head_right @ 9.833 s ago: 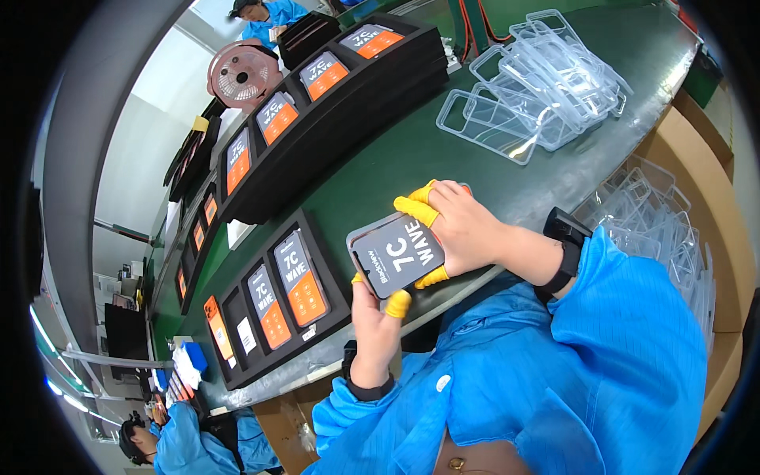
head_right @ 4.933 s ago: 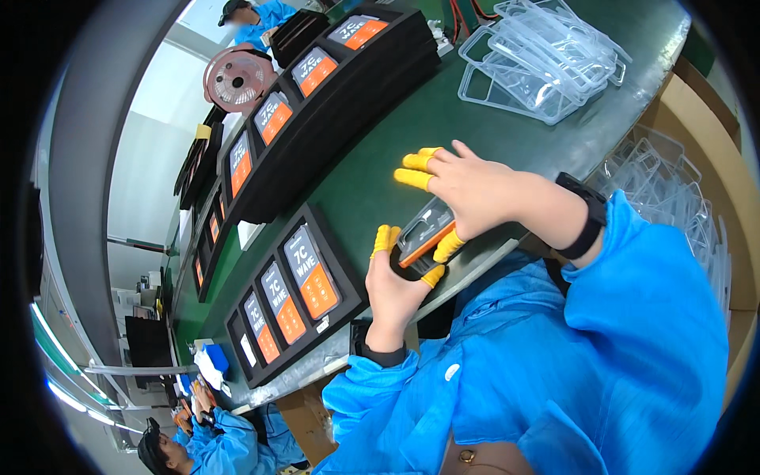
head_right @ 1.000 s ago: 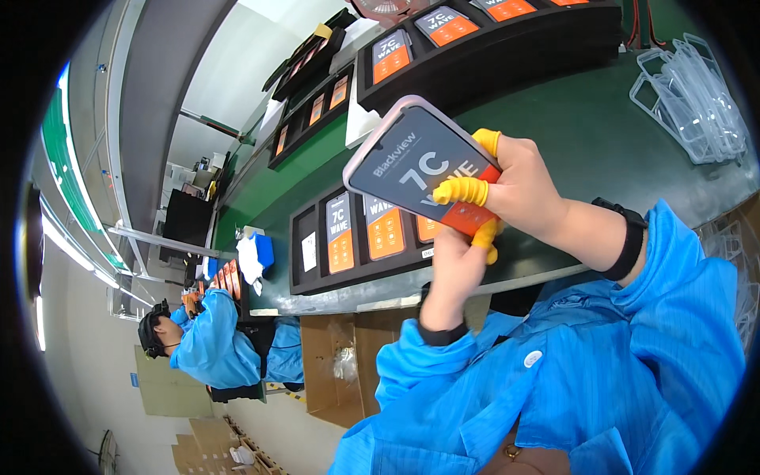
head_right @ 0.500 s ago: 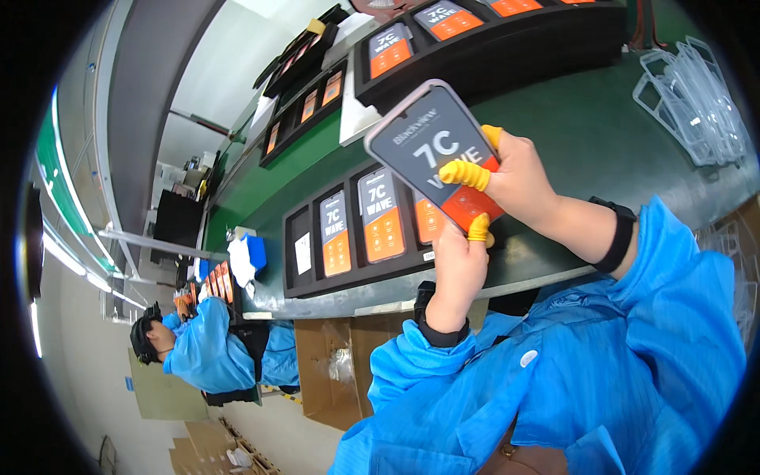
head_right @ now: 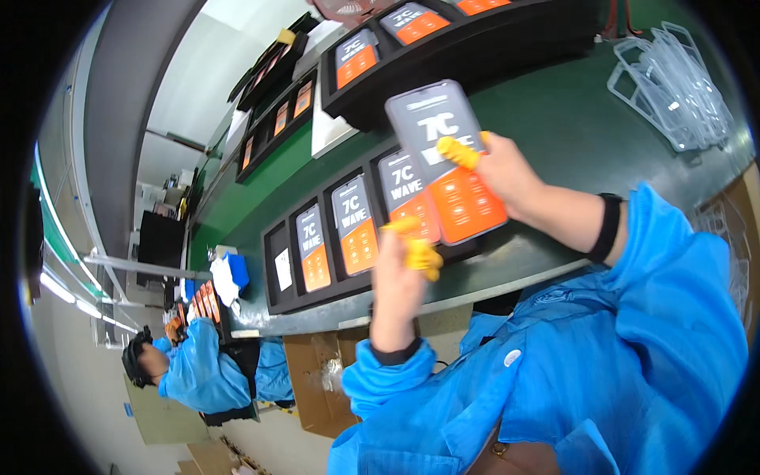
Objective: The recorder is cleaning and assembling mobile phone cases at a manufacturing workstation.
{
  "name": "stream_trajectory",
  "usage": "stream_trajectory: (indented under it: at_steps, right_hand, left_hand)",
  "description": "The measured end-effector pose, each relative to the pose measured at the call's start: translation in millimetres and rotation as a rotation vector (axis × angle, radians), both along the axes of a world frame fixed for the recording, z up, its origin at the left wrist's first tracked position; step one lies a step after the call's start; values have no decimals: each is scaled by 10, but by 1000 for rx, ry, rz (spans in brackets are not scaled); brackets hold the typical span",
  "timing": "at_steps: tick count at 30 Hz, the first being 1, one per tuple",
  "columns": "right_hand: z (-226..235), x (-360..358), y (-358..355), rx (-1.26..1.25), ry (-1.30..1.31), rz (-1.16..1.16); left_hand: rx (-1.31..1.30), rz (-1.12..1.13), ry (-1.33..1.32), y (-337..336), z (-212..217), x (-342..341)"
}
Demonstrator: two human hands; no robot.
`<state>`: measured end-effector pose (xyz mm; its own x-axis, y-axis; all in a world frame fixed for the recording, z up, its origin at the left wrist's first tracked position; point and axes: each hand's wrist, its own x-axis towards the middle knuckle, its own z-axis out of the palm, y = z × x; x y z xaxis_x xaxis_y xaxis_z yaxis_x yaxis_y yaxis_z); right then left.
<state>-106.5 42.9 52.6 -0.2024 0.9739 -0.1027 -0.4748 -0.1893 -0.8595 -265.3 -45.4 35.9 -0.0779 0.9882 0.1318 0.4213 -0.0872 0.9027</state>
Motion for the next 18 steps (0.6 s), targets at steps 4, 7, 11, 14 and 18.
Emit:
stream_trajectory:
  at_steps: [4,7,11,14,18]
  right_hand:
    - [-441,494,69,-135,-62,25]
    - [-464,506,5,-84,-163,34]
    - [-569,381,-4,28,-156,49]
    - [-554,323,-27,23,-103,9]
    - [-536,338,-44,42,-104,40]
  left_hand:
    - [294,488,489,155,68,-1257]
    - [-164,484,1085,32,-199,-2538]
    - [-6,245,866,120,-332,-2955]
    - [-78,277,846,341,-238,-2836]
    - [-78,295,812,437,-244,-2791]
